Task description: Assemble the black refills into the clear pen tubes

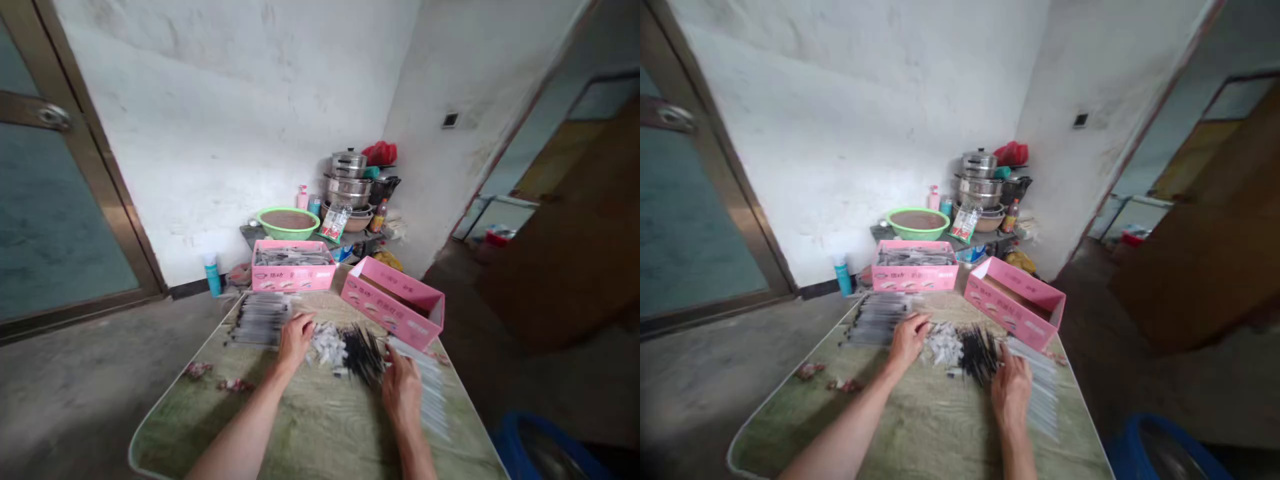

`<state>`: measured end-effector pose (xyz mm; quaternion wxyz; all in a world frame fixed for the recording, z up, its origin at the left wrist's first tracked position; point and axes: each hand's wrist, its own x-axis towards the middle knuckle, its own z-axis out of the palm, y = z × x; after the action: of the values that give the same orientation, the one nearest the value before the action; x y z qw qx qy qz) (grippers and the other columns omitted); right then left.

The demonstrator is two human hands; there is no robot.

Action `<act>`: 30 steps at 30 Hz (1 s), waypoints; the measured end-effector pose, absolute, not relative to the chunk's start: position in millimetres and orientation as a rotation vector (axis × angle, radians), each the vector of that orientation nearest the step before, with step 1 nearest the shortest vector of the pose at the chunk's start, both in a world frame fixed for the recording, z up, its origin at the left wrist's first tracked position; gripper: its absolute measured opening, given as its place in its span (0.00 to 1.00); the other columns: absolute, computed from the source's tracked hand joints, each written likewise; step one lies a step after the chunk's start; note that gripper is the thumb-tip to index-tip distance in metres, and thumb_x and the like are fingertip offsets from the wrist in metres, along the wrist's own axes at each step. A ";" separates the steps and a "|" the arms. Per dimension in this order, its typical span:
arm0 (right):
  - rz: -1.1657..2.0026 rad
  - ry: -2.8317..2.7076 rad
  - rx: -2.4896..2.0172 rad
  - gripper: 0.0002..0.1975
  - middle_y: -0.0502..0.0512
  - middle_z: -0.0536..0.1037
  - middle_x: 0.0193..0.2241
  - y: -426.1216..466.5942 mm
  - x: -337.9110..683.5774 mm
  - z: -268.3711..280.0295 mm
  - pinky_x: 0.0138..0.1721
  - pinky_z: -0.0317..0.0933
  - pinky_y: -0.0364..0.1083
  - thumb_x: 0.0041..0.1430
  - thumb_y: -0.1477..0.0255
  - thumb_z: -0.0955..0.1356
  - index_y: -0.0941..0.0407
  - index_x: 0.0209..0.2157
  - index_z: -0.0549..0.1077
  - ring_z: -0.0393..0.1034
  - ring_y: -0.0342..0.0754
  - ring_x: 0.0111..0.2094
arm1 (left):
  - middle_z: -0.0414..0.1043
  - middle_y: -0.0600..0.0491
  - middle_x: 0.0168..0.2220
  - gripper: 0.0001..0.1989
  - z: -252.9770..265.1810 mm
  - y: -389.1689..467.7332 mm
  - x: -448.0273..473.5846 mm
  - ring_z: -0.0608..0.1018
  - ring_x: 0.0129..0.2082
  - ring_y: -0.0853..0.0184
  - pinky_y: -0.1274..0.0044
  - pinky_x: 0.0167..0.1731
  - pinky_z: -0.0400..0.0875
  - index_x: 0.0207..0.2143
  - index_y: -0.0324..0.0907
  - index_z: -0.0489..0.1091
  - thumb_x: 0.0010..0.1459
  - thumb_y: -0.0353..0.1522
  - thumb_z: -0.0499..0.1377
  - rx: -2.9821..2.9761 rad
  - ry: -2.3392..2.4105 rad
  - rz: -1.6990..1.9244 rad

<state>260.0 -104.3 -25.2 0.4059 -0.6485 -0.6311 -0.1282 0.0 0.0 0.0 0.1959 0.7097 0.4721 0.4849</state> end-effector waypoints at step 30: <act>-0.291 -1.588 -1.570 0.15 0.61 0.76 0.30 -103.7 240.1 -28.8 0.35 0.64 0.50 0.64 0.70 0.61 0.61 0.43 0.75 0.69 0.54 0.32 | 0.74 0.47 0.39 0.10 -9.1 37.1 -76.4 0.72 0.42 0.55 0.62 0.51 0.63 0.35 0.43 0.77 0.53 0.24 0.59 2.232 1.935 1.278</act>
<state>240.1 -103.7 -28.8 0.4303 -0.6294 -0.6365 -0.1165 -76.4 37.1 -9.1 -0.0384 0.6930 0.6007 0.3968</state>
